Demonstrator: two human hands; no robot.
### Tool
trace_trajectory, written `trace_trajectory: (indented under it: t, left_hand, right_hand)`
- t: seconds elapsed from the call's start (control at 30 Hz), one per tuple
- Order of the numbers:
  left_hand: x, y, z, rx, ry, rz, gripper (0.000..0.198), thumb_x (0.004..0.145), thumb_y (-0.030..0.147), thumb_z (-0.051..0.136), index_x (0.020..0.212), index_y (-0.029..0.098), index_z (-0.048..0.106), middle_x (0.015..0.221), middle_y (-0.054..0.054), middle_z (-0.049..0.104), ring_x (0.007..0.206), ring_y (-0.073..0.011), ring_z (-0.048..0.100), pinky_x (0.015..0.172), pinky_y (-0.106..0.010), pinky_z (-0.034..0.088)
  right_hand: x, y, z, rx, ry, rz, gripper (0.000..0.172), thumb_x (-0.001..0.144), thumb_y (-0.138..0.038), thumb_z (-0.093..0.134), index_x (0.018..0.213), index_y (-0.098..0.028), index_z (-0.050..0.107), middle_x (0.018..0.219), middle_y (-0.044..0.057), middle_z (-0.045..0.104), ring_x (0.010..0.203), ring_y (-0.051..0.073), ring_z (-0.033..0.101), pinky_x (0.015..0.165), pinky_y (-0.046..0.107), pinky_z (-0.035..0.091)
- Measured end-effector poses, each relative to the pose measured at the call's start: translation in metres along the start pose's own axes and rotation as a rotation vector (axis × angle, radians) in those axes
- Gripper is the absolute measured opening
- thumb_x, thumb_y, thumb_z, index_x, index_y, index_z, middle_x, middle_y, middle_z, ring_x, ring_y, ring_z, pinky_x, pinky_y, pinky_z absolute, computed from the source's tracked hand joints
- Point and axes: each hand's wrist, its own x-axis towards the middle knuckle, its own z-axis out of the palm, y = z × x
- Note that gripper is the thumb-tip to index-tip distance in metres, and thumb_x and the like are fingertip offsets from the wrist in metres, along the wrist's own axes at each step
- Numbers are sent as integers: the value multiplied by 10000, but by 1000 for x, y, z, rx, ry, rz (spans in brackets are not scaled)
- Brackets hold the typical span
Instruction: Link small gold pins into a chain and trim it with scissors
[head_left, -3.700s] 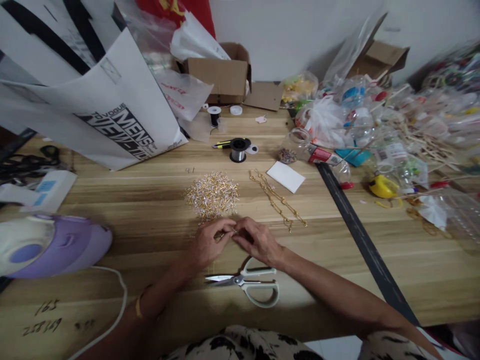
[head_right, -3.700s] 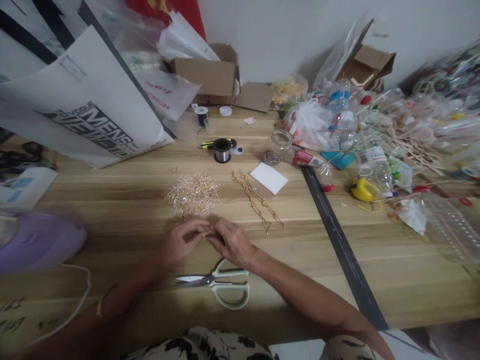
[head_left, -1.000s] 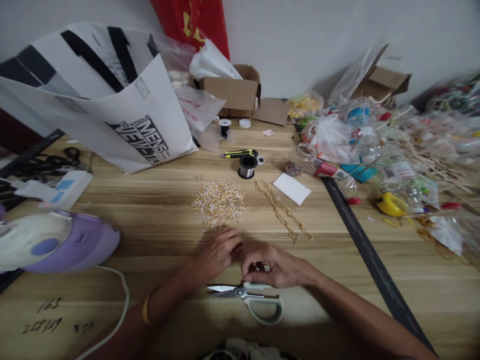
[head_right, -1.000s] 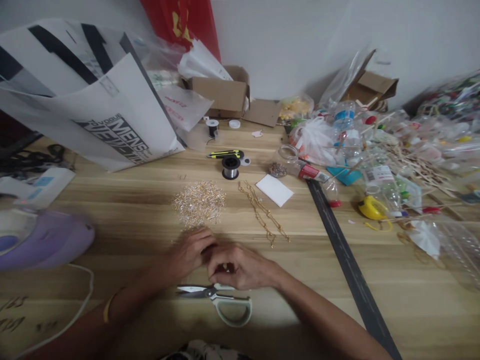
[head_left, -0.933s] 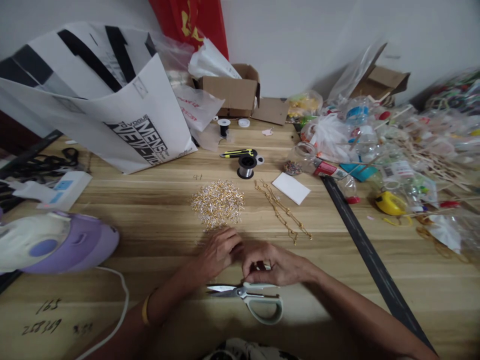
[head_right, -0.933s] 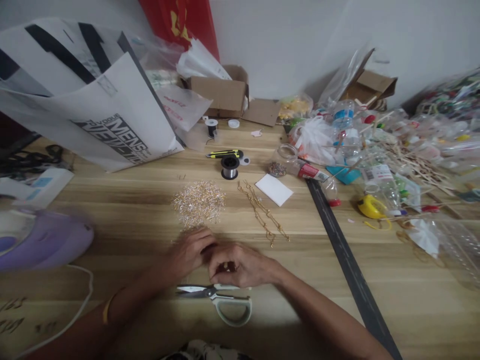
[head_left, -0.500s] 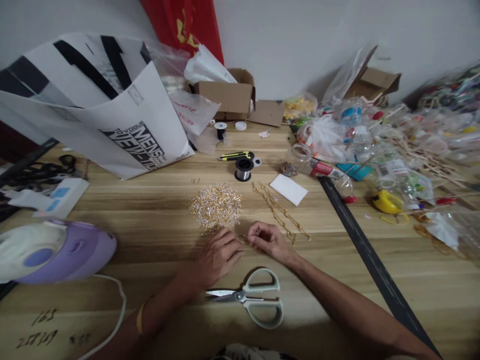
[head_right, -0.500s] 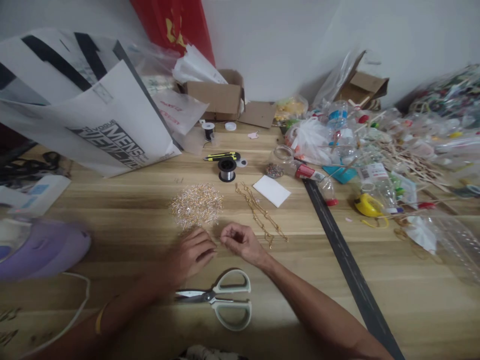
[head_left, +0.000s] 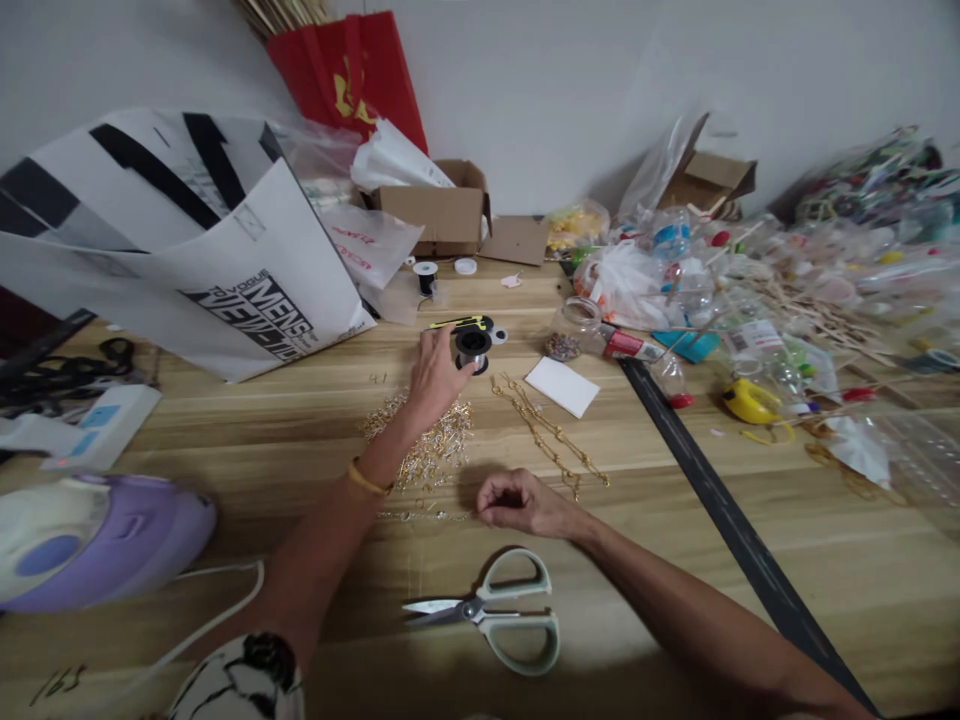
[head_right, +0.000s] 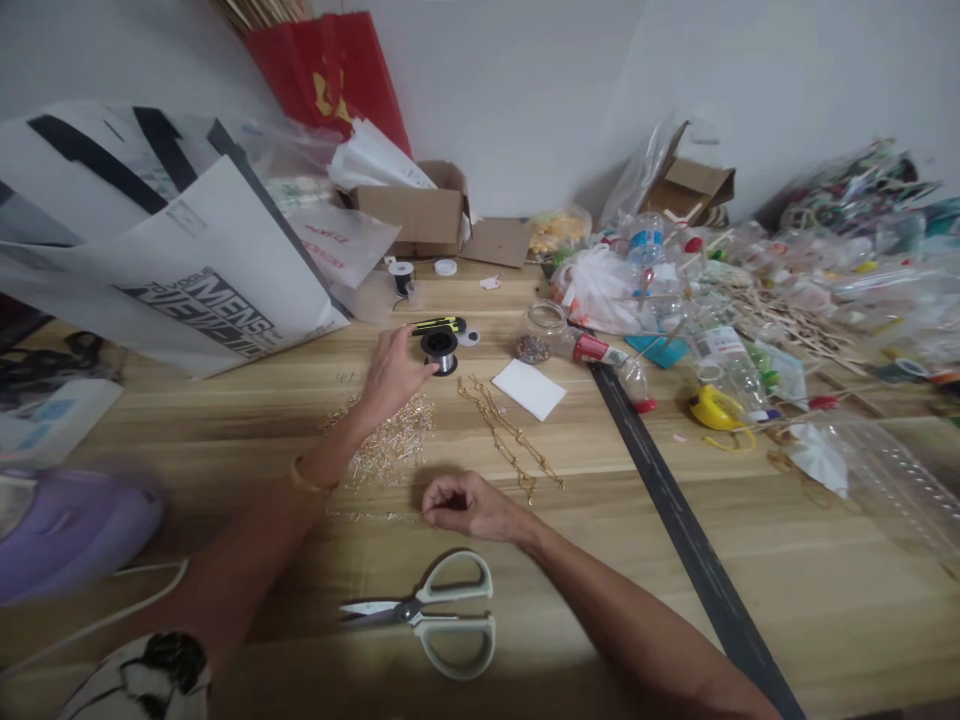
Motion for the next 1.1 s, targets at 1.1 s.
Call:
trace_trajectory:
  t: [1.1]
  left_hand:
    - [83, -34, 34, -63, -343, 194, 419, 758, 255, 638, 1152, 122, 587, 1184, -133, 565, 1152, -262, 492, 1024, -399, 364]
  right_hand:
    - [2, 2, -1, -18, -16, 18, 373, 776, -482, 640, 735, -119, 570, 657, -8, 519, 587, 81, 432, 570, 206, 355]
